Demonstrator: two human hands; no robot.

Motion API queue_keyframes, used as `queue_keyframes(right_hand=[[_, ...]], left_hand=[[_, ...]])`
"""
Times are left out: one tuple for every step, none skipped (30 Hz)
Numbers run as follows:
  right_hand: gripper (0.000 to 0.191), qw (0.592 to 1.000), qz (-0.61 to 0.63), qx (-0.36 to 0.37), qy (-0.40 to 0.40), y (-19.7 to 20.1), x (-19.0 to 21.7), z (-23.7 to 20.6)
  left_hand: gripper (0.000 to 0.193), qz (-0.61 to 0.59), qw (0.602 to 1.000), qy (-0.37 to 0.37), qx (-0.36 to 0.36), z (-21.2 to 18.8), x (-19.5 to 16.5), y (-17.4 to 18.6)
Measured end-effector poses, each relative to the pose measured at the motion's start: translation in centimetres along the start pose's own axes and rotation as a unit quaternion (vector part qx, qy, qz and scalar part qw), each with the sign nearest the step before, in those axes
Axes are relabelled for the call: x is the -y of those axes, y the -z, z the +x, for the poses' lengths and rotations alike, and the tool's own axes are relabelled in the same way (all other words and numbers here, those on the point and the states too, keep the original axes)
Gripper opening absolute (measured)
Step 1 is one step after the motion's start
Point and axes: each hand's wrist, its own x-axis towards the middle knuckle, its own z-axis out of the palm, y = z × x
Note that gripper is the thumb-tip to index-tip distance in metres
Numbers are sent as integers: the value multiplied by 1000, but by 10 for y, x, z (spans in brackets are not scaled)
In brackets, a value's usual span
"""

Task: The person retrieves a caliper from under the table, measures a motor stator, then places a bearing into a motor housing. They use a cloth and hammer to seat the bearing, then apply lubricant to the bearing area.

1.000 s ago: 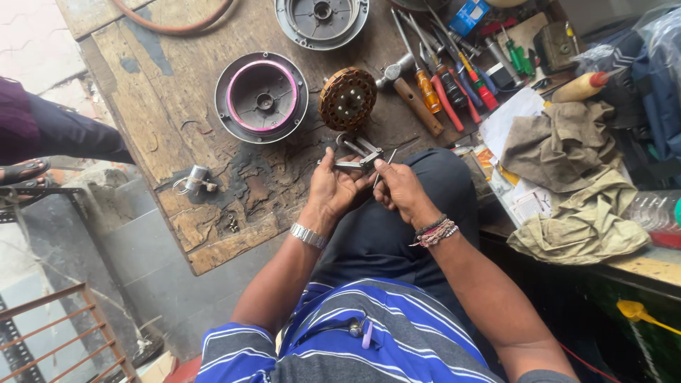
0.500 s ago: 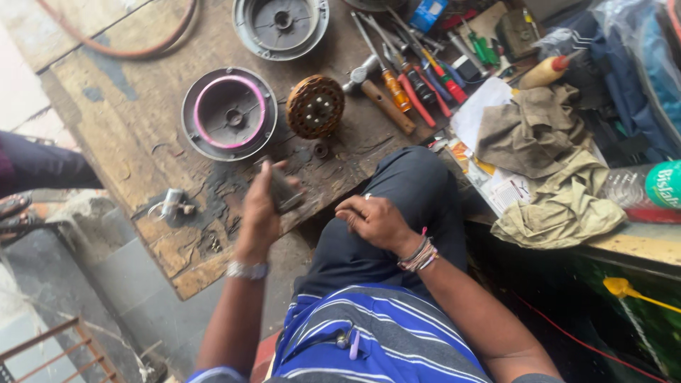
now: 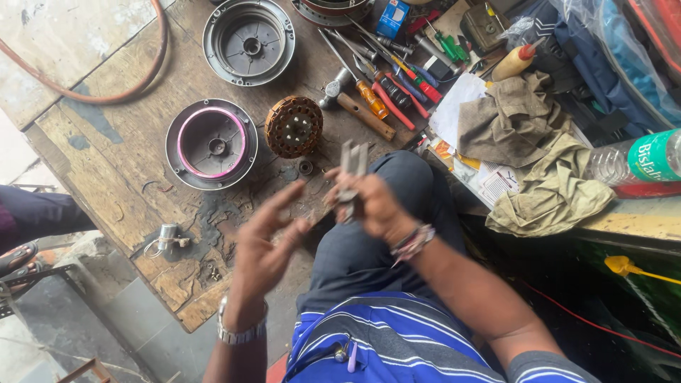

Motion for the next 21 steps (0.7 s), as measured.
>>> queue_keyframes(right_hand=[[39,999,5,-36,6,9,21,-1],[39,983,-147,-99,40,21,46,-4],[42,942,-292,-147,78,33,72,-3],[45,909,-374,-163,85,49,100,-4],[42,896,-396,-192,58,62,124,0],[40,856,-469,-211,49,77,148,0],[38,810,-539,-228,38,89,168,1],[38,765,-585,-270,-13,99,183,2],[38,715,-624,-308,-66,105,194,3],[45,620,-719,-309,-51,109,200,3],[52,514,-801,-304,-33,109,204,2],[59,399,-868,-294,-15,106,204,0],[64,350,-885,-306,-25,100,202,-2],[70,300,-899,-316,-38,93,198,-4],[76,249,-911,-324,-50,84,193,-6],[68,263,-912,-315,5,75,188,-8],[60,278,-910,-302,60,66,180,-8],[52,296,-905,-285,112,57,171,-6],[47,358,-887,-266,116,48,161,-1],[42,419,-866,-243,124,40,151,9],[38,478,-842,-215,131,33,139,21]], left_hand=[[53,83,995,-43,-46,8,1,6],[47,167,978,-82,-89,14,7,10],[45,182,974,-78,-110,19,17,12],[43,196,969,-77,-130,26,30,13],[41,209,963,-77,-152,34,46,12],[36,174,971,-50,-158,40,63,10],[32,138,976,-23,-164,46,82,5],[28,102,980,6,-172,51,100,1],[27,142,971,11,-191,55,117,-4],[25,183,960,17,-209,59,132,-9],[24,224,947,21,-228,63,144,-13],[28,286,929,-34,-232,66,155,-15],[31,346,905,-88,-232,67,163,-17],[36,402,875,-140,-230,69,169,-19],[39,406,877,-131,-223,69,173,-20],[43,408,878,-121,-219,72,176,-21],[47,413,878,-110,-216,73,178,-20],[47,424,875,-104,-211,76,179,-20],[47,435,871,-96,-208,79,179,-20],[47,449,864,-88,-211,82,179,-17],[45,444,869,-70,-204,84,180,-15]])
